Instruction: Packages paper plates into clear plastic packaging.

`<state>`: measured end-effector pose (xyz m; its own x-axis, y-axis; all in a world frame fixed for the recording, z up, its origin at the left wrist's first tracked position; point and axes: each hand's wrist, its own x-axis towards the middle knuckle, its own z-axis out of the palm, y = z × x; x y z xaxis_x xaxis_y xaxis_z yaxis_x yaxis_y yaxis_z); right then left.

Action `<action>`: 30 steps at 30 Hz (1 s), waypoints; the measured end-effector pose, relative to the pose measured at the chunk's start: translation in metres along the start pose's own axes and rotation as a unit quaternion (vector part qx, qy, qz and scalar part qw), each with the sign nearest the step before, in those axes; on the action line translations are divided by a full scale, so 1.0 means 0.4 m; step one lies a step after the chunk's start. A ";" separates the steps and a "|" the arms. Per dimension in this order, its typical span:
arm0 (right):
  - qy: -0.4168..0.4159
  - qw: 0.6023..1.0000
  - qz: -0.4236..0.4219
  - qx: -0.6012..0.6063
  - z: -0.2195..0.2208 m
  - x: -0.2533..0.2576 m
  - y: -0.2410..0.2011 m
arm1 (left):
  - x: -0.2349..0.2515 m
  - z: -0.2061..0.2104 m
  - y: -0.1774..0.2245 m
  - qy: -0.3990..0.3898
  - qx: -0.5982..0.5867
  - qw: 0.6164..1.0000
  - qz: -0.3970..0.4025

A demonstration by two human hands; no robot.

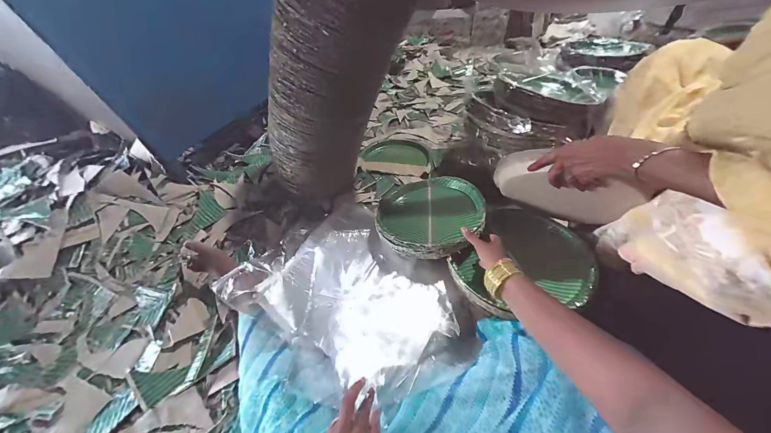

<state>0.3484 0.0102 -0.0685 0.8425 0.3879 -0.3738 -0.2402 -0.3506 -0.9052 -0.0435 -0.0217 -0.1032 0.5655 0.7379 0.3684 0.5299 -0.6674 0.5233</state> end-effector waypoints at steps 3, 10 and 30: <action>-0.011 0.998 0.045 0.047 0.056 0.052 0.002 | 0.009 0.000 -0.016 0.004 -0.019 1.000 -0.004; 0.000 0.992 0.109 0.064 0.101 0.069 0.009 | 0.016 0.010 -0.040 0.056 -0.010 0.998 -0.007; -0.252 0.962 -0.003 0.106 -0.197 -0.386 0.075 | 0.056 -0.168 0.022 0.053 -0.598 0.737 -0.311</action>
<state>0.2490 -0.1273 -0.0221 0.5168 0.7716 -0.3709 -0.3746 -0.1857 -0.9084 -0.0686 -0.0044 -0.0388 0.3627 0.9091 -0.2049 -0.3053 0.3236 0.8956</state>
